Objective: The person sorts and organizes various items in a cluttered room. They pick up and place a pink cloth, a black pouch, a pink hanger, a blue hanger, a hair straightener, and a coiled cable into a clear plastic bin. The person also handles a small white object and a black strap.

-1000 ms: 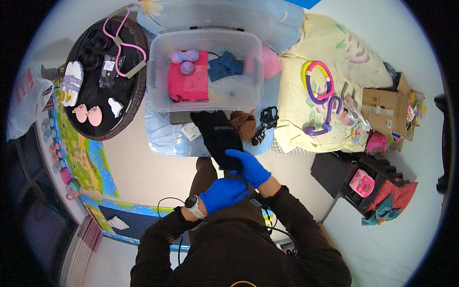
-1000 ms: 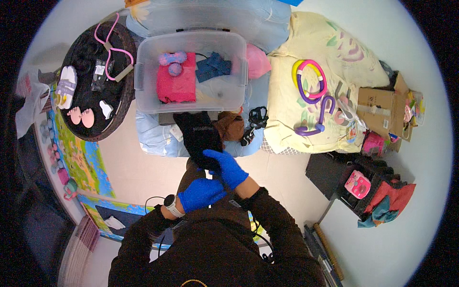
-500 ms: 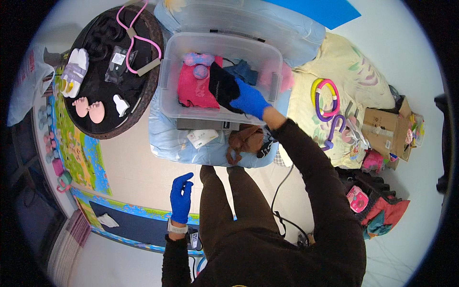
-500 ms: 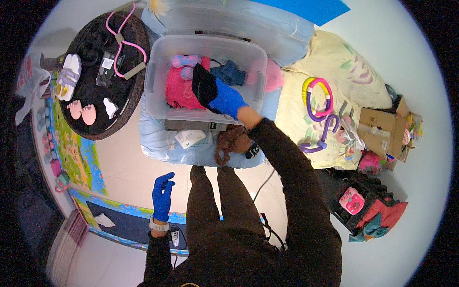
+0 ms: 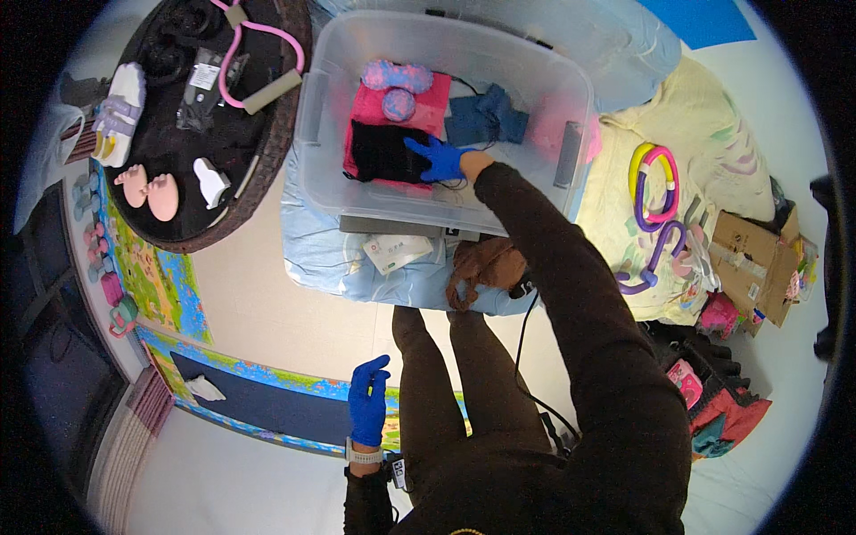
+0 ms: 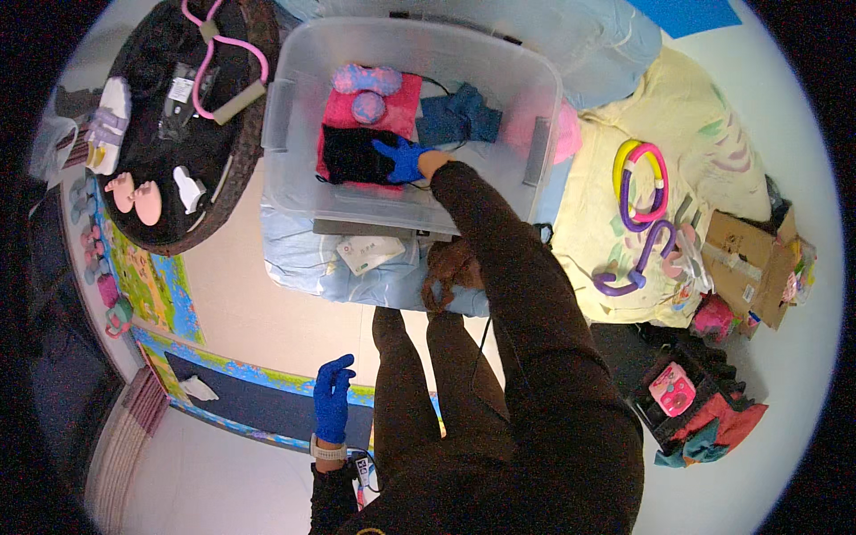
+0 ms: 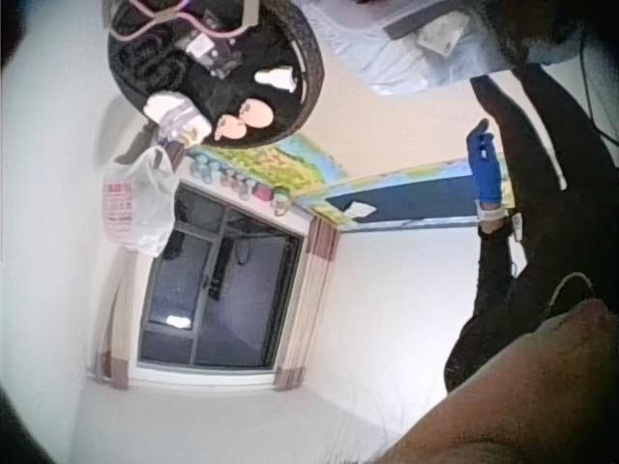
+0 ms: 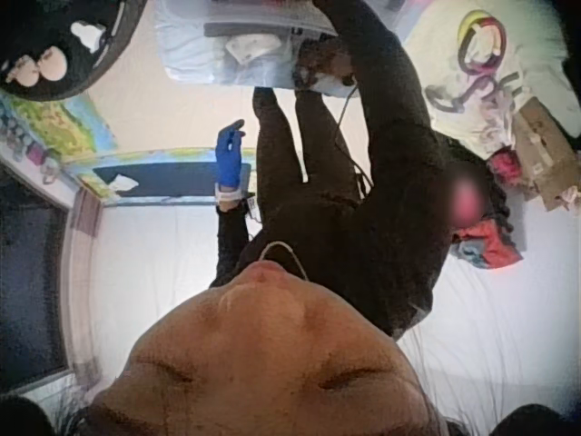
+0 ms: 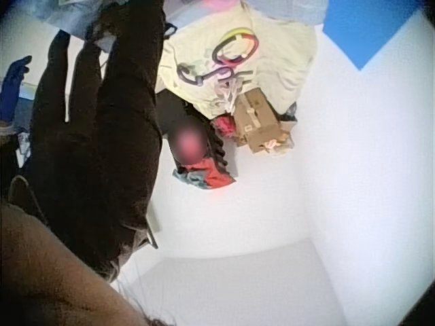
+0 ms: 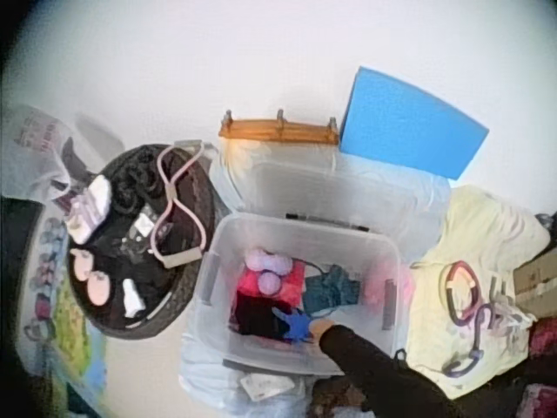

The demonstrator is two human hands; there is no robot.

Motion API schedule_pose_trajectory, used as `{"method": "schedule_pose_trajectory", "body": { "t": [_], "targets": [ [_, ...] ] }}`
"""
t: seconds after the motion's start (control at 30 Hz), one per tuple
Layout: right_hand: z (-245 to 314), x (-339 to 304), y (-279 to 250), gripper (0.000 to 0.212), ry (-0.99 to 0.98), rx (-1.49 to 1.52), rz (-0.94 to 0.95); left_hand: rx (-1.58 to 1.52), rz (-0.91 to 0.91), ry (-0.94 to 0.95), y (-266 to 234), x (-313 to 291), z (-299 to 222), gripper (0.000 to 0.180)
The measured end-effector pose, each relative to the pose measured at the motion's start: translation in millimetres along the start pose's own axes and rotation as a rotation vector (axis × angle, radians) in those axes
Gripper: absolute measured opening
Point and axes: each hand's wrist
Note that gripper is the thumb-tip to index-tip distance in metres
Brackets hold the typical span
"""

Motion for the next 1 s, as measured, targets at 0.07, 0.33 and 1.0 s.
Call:
{"method": "schedule_pose_trajectory", "body": {
  "t": [0.07, 0.33, 1.0],
  "targets": [
    [-12.4, -0.1, 1.2, 0.087, -0.154, 0.224, -0.034, 0.029, 0.027, -0.001, 8.6, 3.8, 9.0, 0.02],
    [29.5, -110.1, -71.7, 0.049, -0.22, 0.73, -0.102, 0.138, 0.126, 0.151, 11.5, 29.3, 7.5, 0.026],
    [-75.0, -251.9, 329.0, 0.062, 0.922, 1.281, -1.217, 0.261, 0.53, 0.133, 190.9, 146.1, 76.0, 0.022]
  ]
}}
Point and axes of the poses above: each hand's wrist, its own x-axis towards the middle knuckle, its own y-axis out of the palm, z = x × y, and after that the axes turned 3 degrees about -x, right-handed
